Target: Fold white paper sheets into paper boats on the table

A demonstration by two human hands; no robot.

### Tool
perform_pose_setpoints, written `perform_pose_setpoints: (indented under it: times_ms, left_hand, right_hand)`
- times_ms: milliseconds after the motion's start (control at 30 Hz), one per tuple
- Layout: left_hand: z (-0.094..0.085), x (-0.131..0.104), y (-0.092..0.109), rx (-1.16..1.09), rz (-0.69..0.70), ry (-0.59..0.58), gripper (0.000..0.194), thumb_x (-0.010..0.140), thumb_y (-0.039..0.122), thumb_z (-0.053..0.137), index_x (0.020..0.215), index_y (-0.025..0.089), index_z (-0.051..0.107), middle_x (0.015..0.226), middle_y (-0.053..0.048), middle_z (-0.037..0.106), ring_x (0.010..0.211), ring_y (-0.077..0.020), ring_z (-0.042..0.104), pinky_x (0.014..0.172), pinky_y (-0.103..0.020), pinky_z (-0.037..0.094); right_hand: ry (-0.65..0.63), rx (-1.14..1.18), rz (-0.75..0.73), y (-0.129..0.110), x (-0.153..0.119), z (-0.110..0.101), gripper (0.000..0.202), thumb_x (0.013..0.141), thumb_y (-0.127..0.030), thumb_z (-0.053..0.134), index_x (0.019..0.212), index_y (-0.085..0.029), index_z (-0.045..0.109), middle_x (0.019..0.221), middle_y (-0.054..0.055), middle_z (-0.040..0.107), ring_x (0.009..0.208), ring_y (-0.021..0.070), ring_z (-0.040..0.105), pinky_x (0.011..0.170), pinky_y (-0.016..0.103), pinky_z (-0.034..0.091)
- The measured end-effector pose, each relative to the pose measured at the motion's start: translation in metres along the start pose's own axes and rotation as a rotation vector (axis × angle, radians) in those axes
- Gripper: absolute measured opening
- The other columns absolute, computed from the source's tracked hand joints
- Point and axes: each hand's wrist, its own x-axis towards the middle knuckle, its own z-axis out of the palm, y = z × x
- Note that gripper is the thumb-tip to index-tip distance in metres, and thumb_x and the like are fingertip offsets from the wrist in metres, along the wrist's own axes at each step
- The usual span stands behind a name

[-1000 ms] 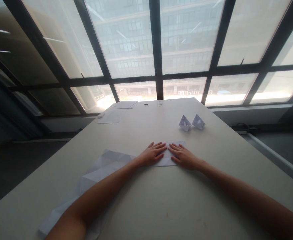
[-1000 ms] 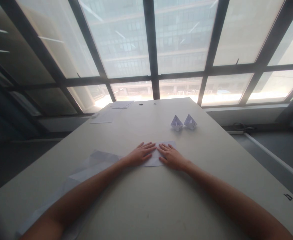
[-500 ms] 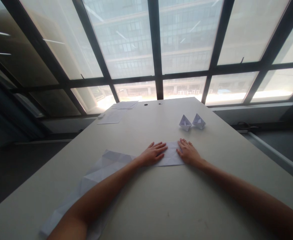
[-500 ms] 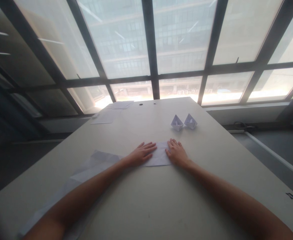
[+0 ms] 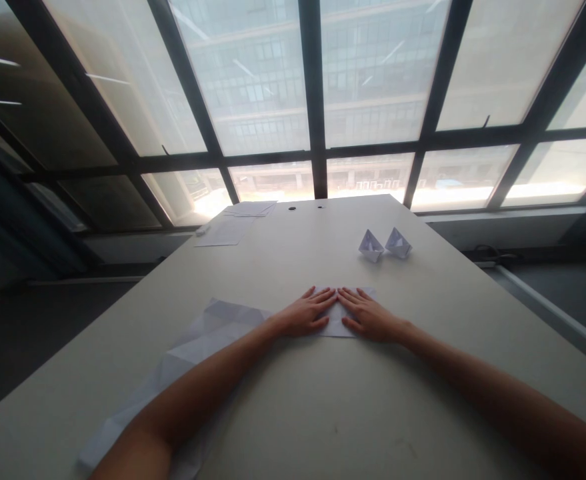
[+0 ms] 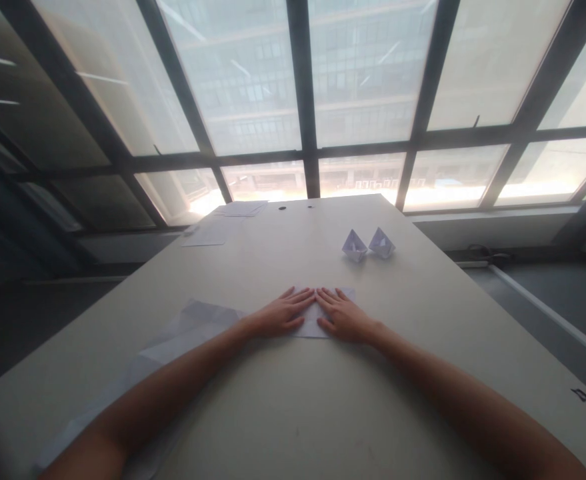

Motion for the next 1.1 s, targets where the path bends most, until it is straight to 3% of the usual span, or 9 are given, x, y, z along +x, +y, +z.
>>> perform_pose_setpoints:
  times_ms: [133,300,467,667,800,1100]
  left_hand:
    - [0.0,0.001,0.0,-0.014,-0.017,-0.005,0.067,0.101,0.041,0.031,0.155,0.024,-0.005,0.161,-0.004,0.004,0.148,-0.0215,0.007,0.12,-0.044,0.002]
    - [-0.002,0.002,0.002,0.001,0.005,-0.042,0.069,0.098,0.058,0.032,0.155,0.032,0.004,0.161,0.0,0.004,0.148,-0.0263,0.0,0.119,-0.048,0.001]
    - [-0.003,0.002,0.003,0.018,-0.008,-0.057,0.068,0.097,0.062,0.03,0.155,0.034,0.007,0.161,-0.001,0.003,0.148,-0.0284,0.002,0.118,-0.05,0.003]
    - [-0.005,0.001,0.002,0.017,-0.009,-0.053,0.059,0.098,0.061,0.032,0.152,0.04,0.021,0.161,0.002,0.004,0.148,-0.0294,0.005,0.118,-0.051,0.005]
    - [-0.007,0.002,0.003,0.003,0.003,-0.046,0.058,0.098,0.059,0.034,0.151,0.043,0.019,0.161,0.003,0.009,0.148,-0.0281,0.006,0.118,-0.051,0.006]
    - [-0.003,0.003,0.001,-0.003,-0.005,-0.029,0.068,0.097,0.06,0.036,0.154,0.033,0.013,0.16,-0.001,0.015,0.148,-0.0263,0.009,0.119,-0.047,0.006]
  right_hand:
    - [-0.003,-0.012,-0.004,0.001,0.001,0.001,0.074,0.096,-0.051,0.037,0.154,-0.012,0.014,0.159,0.013,0.016,0.147,0.0246,0.011,0.12,0.046,0.009]
    - [-0.024,-0.034,-0.049,-0.001,-0.001,-0.001,0.08,0.094,-0.062,0.034,0.154,-0.012,0.016,0.159,0.013,0.014,0.148,0.0259,0.009,0.12,0.047,0.006]
    - [0.0,-0.055,0.057,0.0,0.001,0.003,0.087,0.092,-0.067,0.029,0.154,-0.009,0.013,0.159,0.015,0.015,0.148,0.026,0.009,0.119,0.046,0.007]
    - [0.009,-0.083,0.235,0.01,0.007,0.008,0.079,0.095,-0.064,0.022,0.153,-0.011,0.022,0.159,0.014,0.017,0.148,0.0248,0.011,0.119,0.046,0.007]
    - [0.04,-0.098,0.329,0.015,0.006,0.008,0.076,0.096,-0.059,0.021,0.152,-0.009,0.024,0.159,0.015,0.018,0.147,0.0254,0.012,0.118,0.047,0.008]
    - [0.036,-0.092,0.297,0.016,0.005,0.007,0.069,0.097,-0.052,0.026,0.152,-0.01,0.025,0.159,0.016,0.019,0.147,0.0254,0.012,0.118,0.048,0.008]
